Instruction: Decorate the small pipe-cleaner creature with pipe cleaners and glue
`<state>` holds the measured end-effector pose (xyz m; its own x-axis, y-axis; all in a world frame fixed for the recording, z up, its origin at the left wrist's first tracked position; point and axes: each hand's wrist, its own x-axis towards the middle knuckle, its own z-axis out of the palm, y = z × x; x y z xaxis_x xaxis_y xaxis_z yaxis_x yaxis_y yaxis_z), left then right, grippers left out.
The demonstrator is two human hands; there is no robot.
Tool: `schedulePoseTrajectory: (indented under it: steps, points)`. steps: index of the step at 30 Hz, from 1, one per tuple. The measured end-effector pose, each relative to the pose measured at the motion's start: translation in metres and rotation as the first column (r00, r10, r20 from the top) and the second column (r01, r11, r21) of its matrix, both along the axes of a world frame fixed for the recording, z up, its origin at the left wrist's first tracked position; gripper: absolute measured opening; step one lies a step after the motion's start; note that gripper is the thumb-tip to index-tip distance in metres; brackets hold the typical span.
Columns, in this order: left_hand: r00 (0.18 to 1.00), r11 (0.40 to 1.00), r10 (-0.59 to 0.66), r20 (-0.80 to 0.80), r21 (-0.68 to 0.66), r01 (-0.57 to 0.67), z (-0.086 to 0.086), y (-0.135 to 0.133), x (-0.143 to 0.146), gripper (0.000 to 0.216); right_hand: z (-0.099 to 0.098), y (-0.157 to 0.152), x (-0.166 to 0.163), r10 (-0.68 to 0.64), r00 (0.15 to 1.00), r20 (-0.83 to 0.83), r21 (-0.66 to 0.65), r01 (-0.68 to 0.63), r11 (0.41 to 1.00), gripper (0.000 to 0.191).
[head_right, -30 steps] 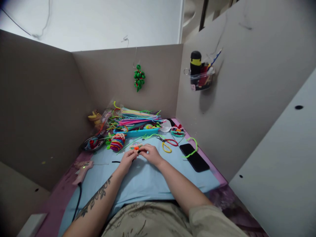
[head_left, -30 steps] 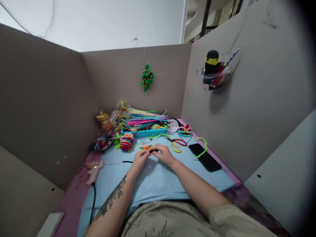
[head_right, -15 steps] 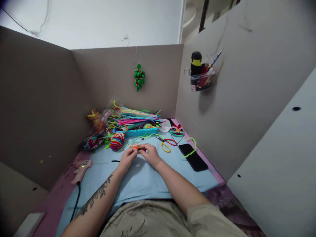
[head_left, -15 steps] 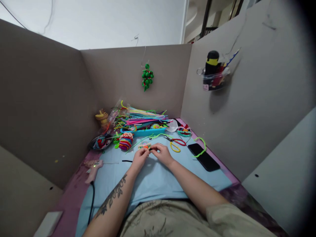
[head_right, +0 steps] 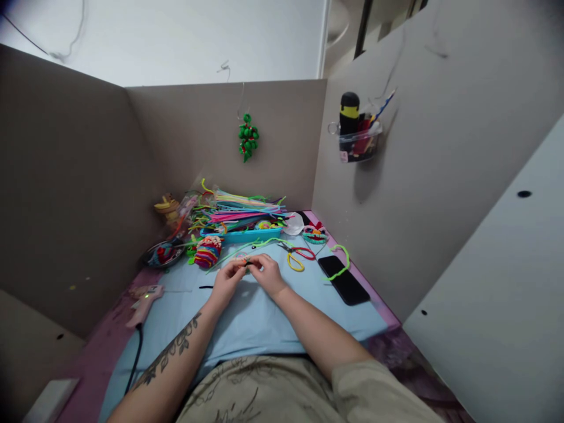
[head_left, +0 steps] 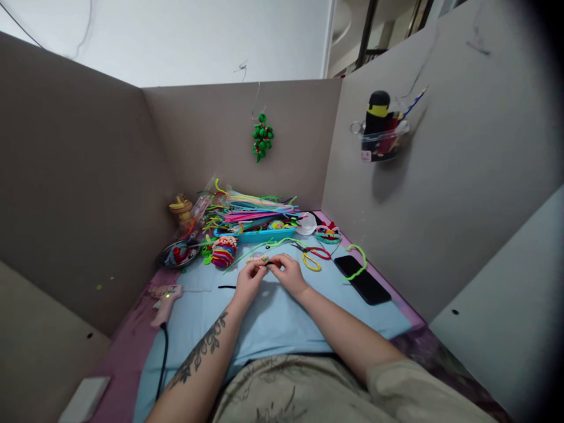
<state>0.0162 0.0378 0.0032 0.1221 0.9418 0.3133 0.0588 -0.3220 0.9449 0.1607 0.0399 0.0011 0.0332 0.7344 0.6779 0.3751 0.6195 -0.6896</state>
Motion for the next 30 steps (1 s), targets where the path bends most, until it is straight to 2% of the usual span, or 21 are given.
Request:
schedulePoseTrajectory:
  steps: [7,11,14,17,19,21,26,30]
  points:
    - [0.994,0.997,0.037,-0.098,0.065,-0.031,0.004,-0.002,0.0,0.023,-0.002,0.002,0.0,0.005,1.0,0.006,-0.03,-0.005,1.0,0.007]
    - [0.951,0.97,0.14,-0.275,0.231,-0.076,0.005,0.0,-0.009,0.02,0.0,0.001,0.002,0.039,0.999,0.024,-0.034,-0.038,0.999,0.009]
    - [0.825,0.892,0.354,-0.44,0.424,-0.157,0.006,0.006,-0.027,0.019,0.001,0.003,0.005,0.06,0.997,0.042,-0.041,-0.058,0.997,0.017]
    - [0.624,0.817,0.554,-0.551,0.504,-0.281,0.005,0.018,-0.046,0.02,0.0,0.01,0.016,-0.044,0.999,0.007,-0.065,0.045,0.997,0.019]
    - [0.539,0.819,0.568,-0.622,0.492,-0.295,0.002,0.027,-0.055,0.02,-0.002,0.019,0.028,-0.158,0.987,-0.033,-0.086,0.155,0.984,0.02]
    - [0.503,0.836,0.547,-0.669,0.467,-0.288,-0.002,0.034,-0.059,0.019,-0.005,0.03,0.043,-0.251,0.966,-0.06,-0.11,0.244,0.964,0.021]
    - [0.474,0.852,0.524,-0.708,0.452,-0.266,-0.007,0.039,-0.06,0.019,-0.013,0.049,0.083,-0.351,0.936,0.009,-0.248,0.342,0.906,0.024]
    - [0.481,0.882,0.471,-0.739,0.401,-0.248,-0.008,0.037,-0.059,0.019,-0.015,0.052,0.105,-0.473,0.858,0.202,-0.335,0.514,0.79,0.024]
